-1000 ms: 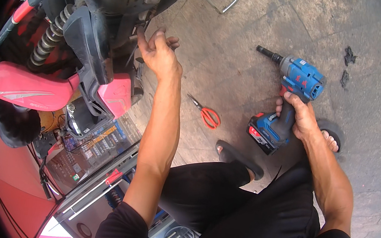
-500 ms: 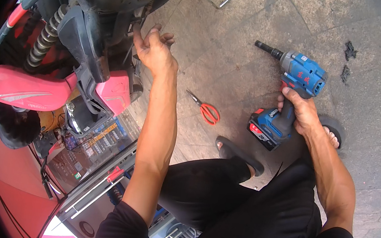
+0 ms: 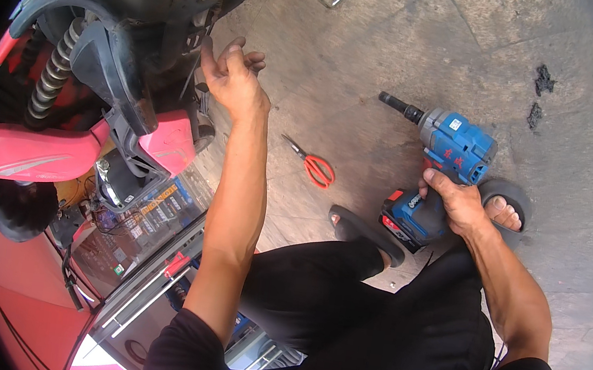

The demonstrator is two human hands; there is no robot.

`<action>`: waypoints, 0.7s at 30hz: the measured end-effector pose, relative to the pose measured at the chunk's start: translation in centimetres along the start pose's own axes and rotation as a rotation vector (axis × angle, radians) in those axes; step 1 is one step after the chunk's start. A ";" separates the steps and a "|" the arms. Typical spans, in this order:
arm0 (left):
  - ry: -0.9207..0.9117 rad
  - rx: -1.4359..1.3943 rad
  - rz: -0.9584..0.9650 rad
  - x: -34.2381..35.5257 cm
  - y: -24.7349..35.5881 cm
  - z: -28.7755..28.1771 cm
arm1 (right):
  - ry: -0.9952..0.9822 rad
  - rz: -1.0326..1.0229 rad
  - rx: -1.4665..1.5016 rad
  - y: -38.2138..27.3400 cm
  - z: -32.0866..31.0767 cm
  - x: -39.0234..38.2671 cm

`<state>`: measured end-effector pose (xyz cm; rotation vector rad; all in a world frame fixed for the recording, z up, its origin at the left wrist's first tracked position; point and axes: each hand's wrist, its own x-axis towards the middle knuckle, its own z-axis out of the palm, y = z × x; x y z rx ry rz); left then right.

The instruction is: The person uses a cordless impact wrench and a screwdriver to remove fasteners from the rear wheel area of a pink scooter. They then remove the rear tire and place it on the floor.

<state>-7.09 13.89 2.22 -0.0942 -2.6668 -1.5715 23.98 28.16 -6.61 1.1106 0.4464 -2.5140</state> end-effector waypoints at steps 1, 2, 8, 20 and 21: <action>0.000 0.009 -0.007 0.1 -0.2 -0.2 | 0.012 0.028 -0.008 0.4 -0.1 0.0; -0.030 0.017 -0.012 0.2 -0.5 -0.6 | 0.013 0.065 -0.021 0.9 -0.2 0.0; -0.223 0.186 -0.104 -0.8 -3.8 -5.5 | -0.067 0.138 -0.074 3.6 -0.6 -0.5; -0.255 0.215 -0.585 -2.6 -8.9 -14.1 | -0.141 0.270 -0.287 6.0 0.6 1.1; -0.272 0.201 -0.591 -3.0 -8.8 -14.2 | -0.164 0.256 -0.288 6.0 0.8 1.1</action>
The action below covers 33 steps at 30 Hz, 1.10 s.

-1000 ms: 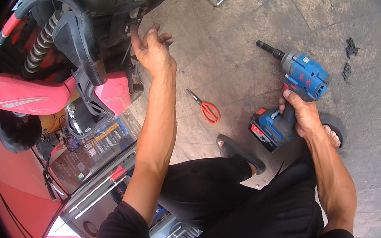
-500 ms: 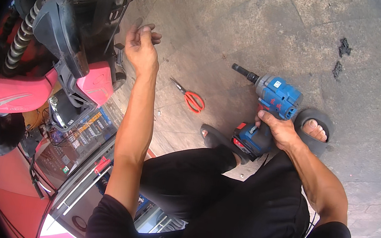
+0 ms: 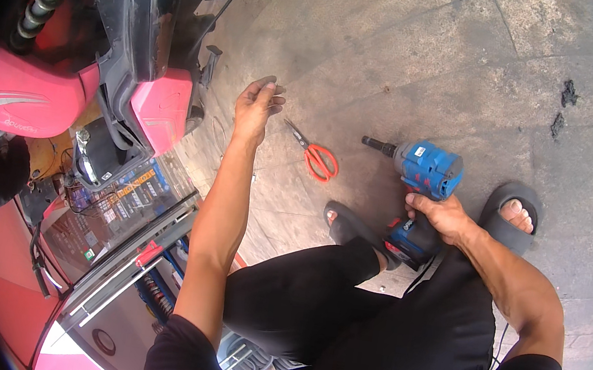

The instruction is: The person uses a cordless impact wrench and a screwdriver to remove fasteners from the rear wheel area of a pink scooter. They then remove the rear tire and place it on the floor.

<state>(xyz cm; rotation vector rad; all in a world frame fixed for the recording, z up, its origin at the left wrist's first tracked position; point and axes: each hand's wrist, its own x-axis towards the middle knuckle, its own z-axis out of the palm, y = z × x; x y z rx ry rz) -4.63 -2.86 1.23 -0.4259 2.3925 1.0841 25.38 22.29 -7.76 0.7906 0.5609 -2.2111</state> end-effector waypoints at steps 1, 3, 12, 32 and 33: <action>-0.052 0.061 0.001 -0.3 -0.1 0.0 | -0.019 -0.018 -0.005 -0.1 0.3 0.1; -0.168 0.165 0.036 -0.6 -0.3 0.1 | -0.055 -0.028 -0.024 -0.5 0.7 0.8; -0.397 0.570 0.167 -4.5 -2.7 0.3 | -0.095 0.103 -0.132 -1.0 2.4 3.8; -0.439 0.687 0.344 -9.0 -9.4 -0.6 | -0.080 0.179 -0.515 -2.3 3.9 6.1; -0.435 0.686 0.343 -8.9 -8.9 -0.6 | -0.049 0.120 -0.627 -2.6 4.1 6.0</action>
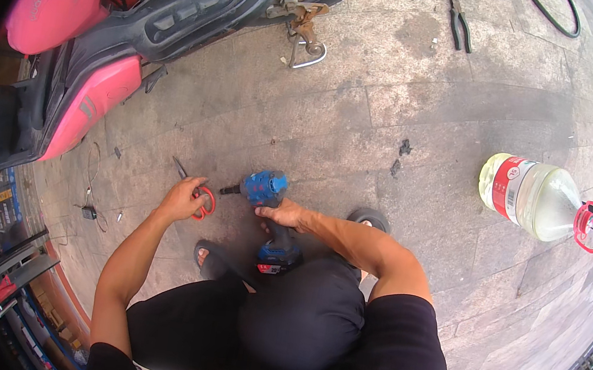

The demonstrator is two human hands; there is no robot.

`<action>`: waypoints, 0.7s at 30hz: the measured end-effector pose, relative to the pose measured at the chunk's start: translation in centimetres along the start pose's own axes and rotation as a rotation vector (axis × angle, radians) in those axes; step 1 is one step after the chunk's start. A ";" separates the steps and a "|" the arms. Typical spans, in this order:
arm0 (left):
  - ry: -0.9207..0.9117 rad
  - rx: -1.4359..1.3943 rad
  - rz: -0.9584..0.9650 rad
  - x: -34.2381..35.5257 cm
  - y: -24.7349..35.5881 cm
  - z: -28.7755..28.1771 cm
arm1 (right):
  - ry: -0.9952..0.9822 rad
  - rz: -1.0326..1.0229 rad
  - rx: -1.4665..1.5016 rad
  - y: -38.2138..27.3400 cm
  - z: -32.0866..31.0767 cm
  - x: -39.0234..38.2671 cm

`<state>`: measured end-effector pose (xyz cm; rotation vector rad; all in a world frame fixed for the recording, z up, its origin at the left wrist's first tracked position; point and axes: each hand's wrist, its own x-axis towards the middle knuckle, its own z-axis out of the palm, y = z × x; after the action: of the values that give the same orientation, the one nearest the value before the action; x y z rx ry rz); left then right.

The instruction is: The person uses a cordless impact wrench and a screwdriver to remove fasteners from the rear wheel area of a pink scooter. They then remove the rear tire and place it on the floor.

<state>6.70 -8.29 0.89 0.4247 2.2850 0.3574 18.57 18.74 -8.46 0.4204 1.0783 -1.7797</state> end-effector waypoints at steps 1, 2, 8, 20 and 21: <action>-0.006 0.002 0.006 0.2 0.4 -0.4 | 0.067 -0.008 -0.110 -0.2 0.0 -0.4; -0.005 -0.011 0.048 0.4 1.0 -1.0 | 0.148 0.020 -0.223 -0.6 0.1 -0.6; 0.052 -0.072 0.263 3.2 9.5 -5.9 | 0.123 0.052 -0.795 -1.6 -1.3 -2.6; 1.168 0.262 0.854 5.7 26.1 -17.6 | 0.498 -0.610 -0.682 -15.3 -18.4 -8.8; 1.166 0.335 0.730 6.6 26.3 -17.8 | 0.644 -0.627 -0.641 -17.8 -21.8 -9.0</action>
<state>-5.66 16.06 18.43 1.5641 3.2422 0.7103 3.40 44.01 -5.63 0.2659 2.3488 -1.7026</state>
